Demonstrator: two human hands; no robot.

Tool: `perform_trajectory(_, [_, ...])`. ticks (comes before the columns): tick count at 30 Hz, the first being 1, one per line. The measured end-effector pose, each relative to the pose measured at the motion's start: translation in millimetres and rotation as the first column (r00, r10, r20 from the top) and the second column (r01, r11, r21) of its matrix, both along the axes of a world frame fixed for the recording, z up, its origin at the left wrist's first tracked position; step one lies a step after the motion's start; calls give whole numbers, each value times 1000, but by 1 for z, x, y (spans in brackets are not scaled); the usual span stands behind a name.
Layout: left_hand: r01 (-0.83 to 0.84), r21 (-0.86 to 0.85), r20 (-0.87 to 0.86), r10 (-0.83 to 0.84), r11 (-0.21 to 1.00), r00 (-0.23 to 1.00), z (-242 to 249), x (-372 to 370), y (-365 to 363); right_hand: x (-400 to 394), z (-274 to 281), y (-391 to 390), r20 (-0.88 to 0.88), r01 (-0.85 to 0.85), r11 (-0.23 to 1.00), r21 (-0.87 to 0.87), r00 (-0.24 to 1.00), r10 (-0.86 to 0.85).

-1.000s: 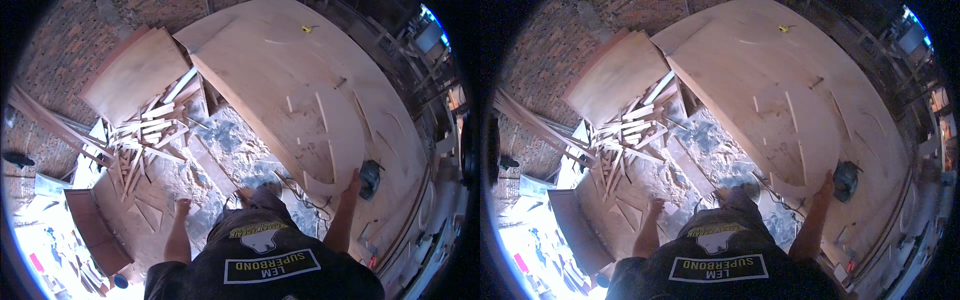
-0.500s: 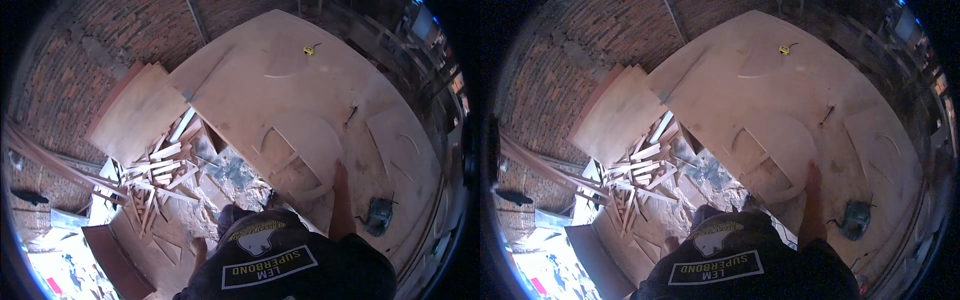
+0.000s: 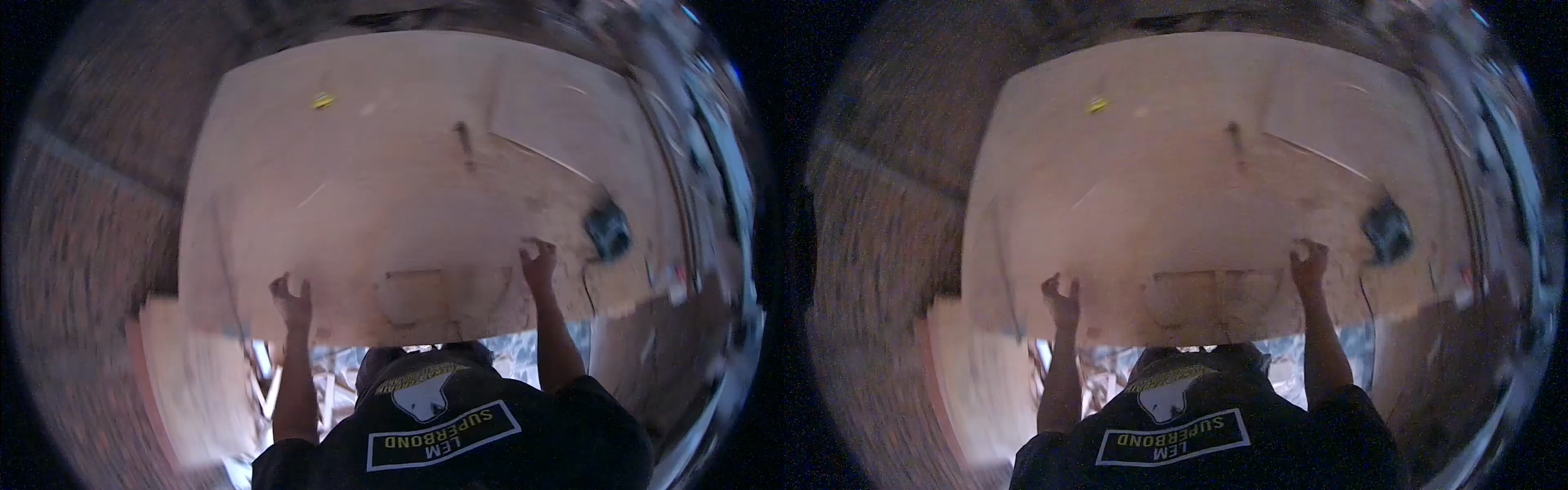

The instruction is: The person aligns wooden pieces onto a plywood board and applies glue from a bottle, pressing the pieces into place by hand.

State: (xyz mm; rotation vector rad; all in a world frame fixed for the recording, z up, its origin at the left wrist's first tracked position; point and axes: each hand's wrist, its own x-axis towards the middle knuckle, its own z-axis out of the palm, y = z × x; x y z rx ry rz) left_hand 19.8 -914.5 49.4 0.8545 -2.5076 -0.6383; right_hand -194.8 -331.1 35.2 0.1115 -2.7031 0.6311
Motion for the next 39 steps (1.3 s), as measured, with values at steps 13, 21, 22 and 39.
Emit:
perform_trajectory(13, [141,-141,648,-16,980,761,36,-285,-40,425,2,-10,256,762,608,224,556,-791])
perform_trajectory(21, [136,-170,495,-35,976,868,-4,-302,-59,534,-37,-63,550,824,465,324,235,-801])
perform_trajectory(22, [131,-179,505,-23,975,863,-3,-302,-60,533,-43,-66,527,796,499,343,277,-804])
perform_trajectory(39, [143,-313,541,53,939,840,-23,-186,-145,282,37,-5,381,679,732,-58,692,-613])
